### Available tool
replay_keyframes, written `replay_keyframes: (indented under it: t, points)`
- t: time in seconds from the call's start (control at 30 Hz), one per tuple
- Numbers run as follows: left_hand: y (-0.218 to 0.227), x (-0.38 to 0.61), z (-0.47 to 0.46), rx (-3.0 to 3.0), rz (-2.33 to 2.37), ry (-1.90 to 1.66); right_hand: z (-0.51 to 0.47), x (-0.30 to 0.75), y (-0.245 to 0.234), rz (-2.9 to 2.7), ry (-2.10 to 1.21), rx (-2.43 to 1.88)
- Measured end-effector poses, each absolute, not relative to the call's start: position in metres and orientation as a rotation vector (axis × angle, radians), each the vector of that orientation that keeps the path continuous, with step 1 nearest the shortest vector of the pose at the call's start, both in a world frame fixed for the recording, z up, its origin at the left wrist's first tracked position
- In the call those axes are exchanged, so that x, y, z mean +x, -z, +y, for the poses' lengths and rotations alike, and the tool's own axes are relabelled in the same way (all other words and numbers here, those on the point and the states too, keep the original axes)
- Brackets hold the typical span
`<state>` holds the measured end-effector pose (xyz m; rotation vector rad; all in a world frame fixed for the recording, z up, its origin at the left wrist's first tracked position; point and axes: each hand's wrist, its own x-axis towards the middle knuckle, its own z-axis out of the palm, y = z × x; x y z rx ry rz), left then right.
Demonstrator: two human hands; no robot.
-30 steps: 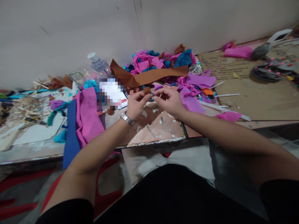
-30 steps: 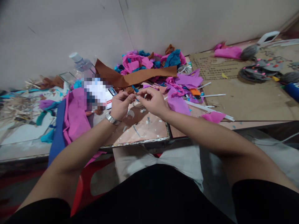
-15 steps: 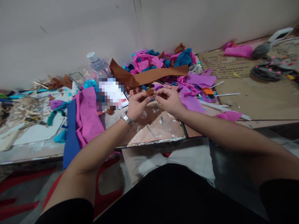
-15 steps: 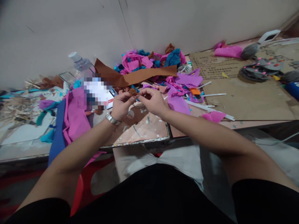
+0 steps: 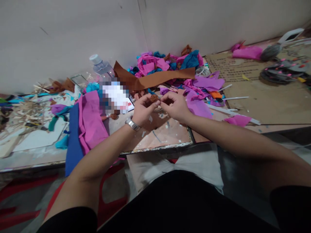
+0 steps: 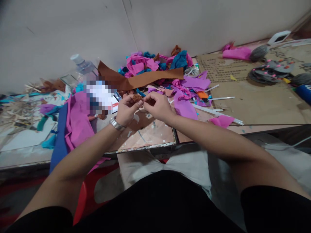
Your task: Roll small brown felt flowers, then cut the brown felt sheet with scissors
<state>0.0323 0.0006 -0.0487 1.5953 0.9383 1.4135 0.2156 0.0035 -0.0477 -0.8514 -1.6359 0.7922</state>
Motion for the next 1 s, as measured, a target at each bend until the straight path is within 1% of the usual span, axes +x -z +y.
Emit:
replay_keyframes:
  t: [0.17,0.5,0.57,0.73,1.0]
  points:
    - [0.041,0.037,-0.006,1.555,0.976,-1.417,-0.001,0.218,0.041,-1.755,-0.563,-0.819]
    - [0.053,0.037,-0.001,1.285,0.902,-1.361,-0.001,0.219,0.042,-1.8,-0.475,-0.78]
    - [0.054,0.036,0.0,1.283,0.899,-1.344,-0.001,0.218,0.041,-1.781,-0.484,-0.791]
    - [0.054,0.035,-0.001,1.415,0.885,-1.363,-0.002,0.216,0.039,-1.685,-0.631,-0.861]
    - [0.047,0.037,-0.004,1.692,0.937,-1.438,0.005,0.217,0.044,-1.658,-0.594,-0.885]
